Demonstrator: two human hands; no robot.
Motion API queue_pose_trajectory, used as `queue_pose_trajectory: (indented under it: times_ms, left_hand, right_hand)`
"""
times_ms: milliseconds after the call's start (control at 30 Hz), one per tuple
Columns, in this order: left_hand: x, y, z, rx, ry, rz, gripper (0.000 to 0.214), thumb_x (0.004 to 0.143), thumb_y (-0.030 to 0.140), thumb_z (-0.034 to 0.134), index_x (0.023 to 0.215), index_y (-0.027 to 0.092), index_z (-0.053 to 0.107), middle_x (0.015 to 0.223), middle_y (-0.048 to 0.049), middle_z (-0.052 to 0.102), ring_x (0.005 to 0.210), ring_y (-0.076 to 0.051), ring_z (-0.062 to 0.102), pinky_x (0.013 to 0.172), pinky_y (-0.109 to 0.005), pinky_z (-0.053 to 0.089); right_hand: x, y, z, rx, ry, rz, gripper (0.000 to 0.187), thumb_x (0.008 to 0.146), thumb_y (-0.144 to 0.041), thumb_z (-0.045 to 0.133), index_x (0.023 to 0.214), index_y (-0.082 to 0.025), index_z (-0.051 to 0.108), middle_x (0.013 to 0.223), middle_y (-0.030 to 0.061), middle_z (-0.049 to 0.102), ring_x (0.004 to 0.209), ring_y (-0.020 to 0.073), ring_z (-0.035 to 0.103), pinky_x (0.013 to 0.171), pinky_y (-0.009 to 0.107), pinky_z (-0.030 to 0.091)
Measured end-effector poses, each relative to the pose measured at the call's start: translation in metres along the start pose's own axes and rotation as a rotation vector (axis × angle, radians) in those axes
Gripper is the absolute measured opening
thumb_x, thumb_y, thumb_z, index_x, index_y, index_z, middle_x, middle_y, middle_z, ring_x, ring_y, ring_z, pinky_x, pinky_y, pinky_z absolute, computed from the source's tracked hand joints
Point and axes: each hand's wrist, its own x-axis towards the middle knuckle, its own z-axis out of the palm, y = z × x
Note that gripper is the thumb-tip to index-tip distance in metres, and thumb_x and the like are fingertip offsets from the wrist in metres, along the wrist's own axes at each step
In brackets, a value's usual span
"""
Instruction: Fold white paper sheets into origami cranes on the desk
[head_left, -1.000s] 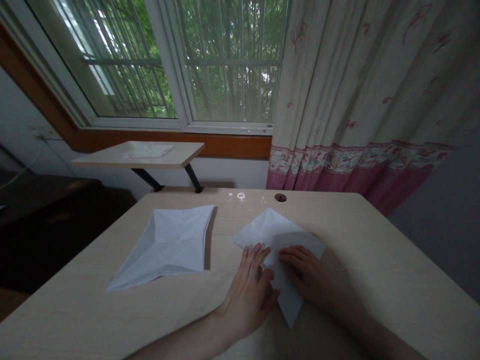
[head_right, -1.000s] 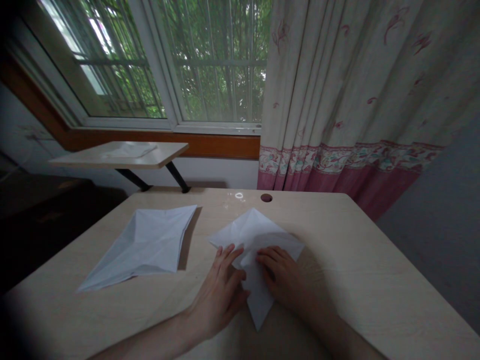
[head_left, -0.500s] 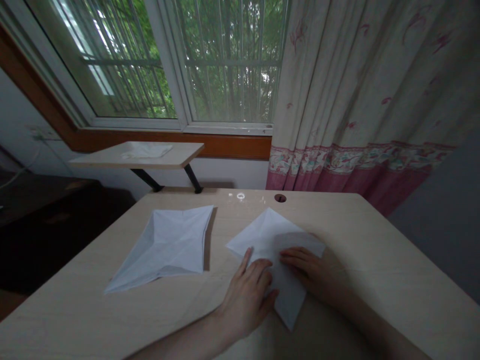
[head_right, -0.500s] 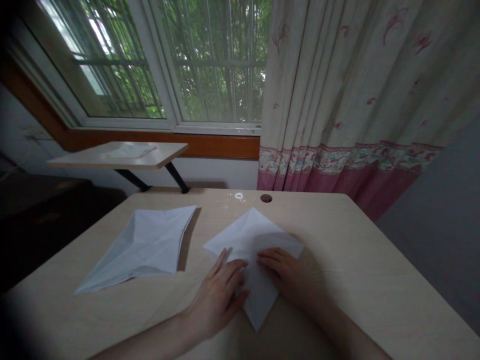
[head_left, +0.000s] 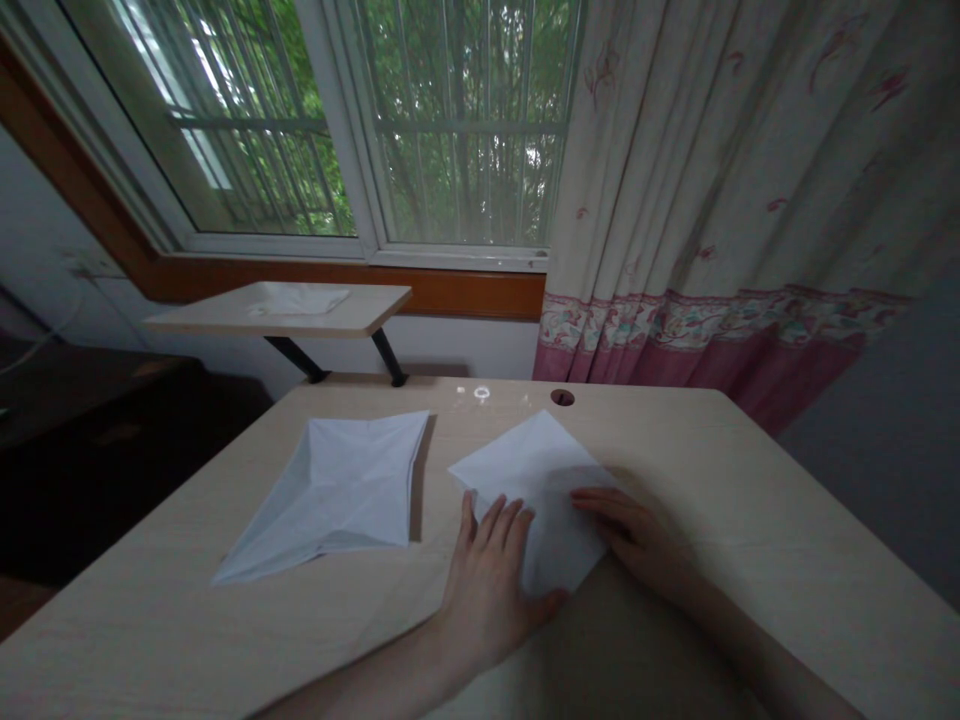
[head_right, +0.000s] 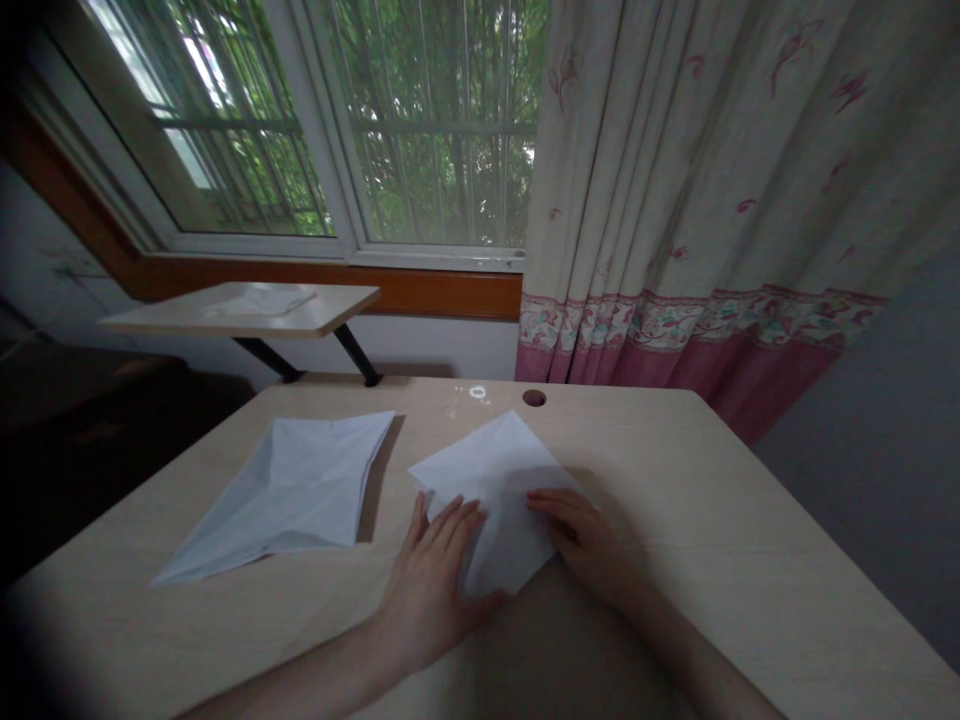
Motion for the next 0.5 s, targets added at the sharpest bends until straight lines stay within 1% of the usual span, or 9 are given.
queue_pose_trajectory:
  times_ms: [67, 100, 200, 267, 333, 433, 500]
  left_hand:
    - [0.0001, 0.0001, 0.0003, 0.007, -0.046, -0.011, 0.088, 0.066, 0.073, 0.072, 0.129, 0.015, 0.056, 0.141, -0.0182, 0.056, 0.135, -0.044, 0.044, 0.115, -0.074, 0.014]
    - [0.0002, 0.0002, 0.0003, 0.008, -0.067, -0.017, 0.092, 0.062, 0.076, 0.072, 0.130, 0.015, 0.056, 0.144, -0.0187, 0.053, 0.137, -0.045, 0.041, 0.115, -0.074, 0.014]
    - [0.0008, 0.0004, -0.0002, 0.010, -0.098, -0.036, 0.095, 0.057, 0.075, 0.076, 0.128, 0.015, 0.057, 0.147, -0.0191, 0.050, 0.142, -0.046, 0.033, 0.116, -0.073, 0.012]
    - [0.0012, 0.0007, -0.0011, 0.005, -0.091, -0.046, 0.087, 0.058, 0.068, 0.079, 0.125, 0.016, 0.059, 0.147, -0.0181, 0.050, 0.143, -0.044, 0.032, 0.117, -0.071, 0.012]
    - [0.0014, 0.0011, -0.0028, -0.017, -0.071, -0.045, 0.072, 0.063, 0.060, 0.080, 0.119, 0.018, 0.060, 0.146, -0.0155, 0.052, 0.143, -0.042, 0.034, 0.118, -0.070, 0.012]
    - [0.0015, 0.0015, -0.0060, -0.062, -0.043, -0.020, 0.046, 0.071, 0.046, 0.078, 0.107, 0.022, 0.063, 0.141, -0.0099, 0.058, 0.139, -0.038, 0.041, 0.119, -0.068, 0.016]
    - [0.0014, 0.0014, -0.0074, -0.083, -0.032, -0.008, 0.034, 0.073, 0.038, 0.076, 0.101, 0.023, 0.063, 0.136, -0.0072, 0.062, 0.135, -0.036, 0.047, 0.118, -0.067, 0.020]
  right_hand:
    - [-0.0004, 0.0012, 0.0025, -0.035, -0.025, -0.048, 0.042, 0.091, -0.014, 0.047, 0.125, -0.028, 0.067, 0.135, 0.0062, 0.063, 0.128, 0.0248, 0.055, 0.109, 0.052, 0.043]
    - [-0.0006, 0.0016, 0.0036, -0.053, -0.040, -0.073, 0.044, 0.091, -0.013, 0.046, 0.127, -0.028, 0.066, 0.137, 0.0059, 0.062, 0.130, 0.0245, 0.053, 0.110, 0.052, 0.041]
    - [-0.0008, 0.0009, 0.0052, -0.111, -0.069, -0.116, 0.047, 0.092, -0.012, 0.044, 0.131, -0.029, 0.063, 0.141, 0.0049, 0.058, 0.134, 0.0235, 0.049, 0.112, 0.052, 0.039]
    - [-0.0006, -0.0009, 0.0048, -0.141, -0.086, -0.121, 0.047, 0.094, -0.013, 0.044, 0.134, -0.030, 0.061, 0.143, 0.0047, 0.057, 0.135, 0.0232, 0.048, 0.112, 0.051, 0.040]
    - [-0.0002, -0.0027, 0.0042, -0.161, -0.098, -0.129, 0.046, 0.096, -0.014, 0.043, 0.136, -0.030, 0.059, 0.143, 0.0048, 0.057, 0.135, 0.0231, 0.048, 0.111, 0.050, 0.040]
    - [0.0001, -0.0039, 0.0049, -0.198, -0.103, -0.135, 0.044, 0.097, -0.015, 0.042, 0.137, -0.028, 0.058, 0.144, 0.0055, 0.056, 0.134, 0.0231, 0.049, 0.111, 0.050, 0.040]
    - [0.0000, -0.0039, 0.0063, -0.235, -0.100, -0.135, 0.044, 0.098, -0.016, 0.042, 0.138, -0.027, 0.058, 0.144, 0.0057, 0.056, 0.134, 0.0235, 0.049, 0.111, 0.050, 0.041]
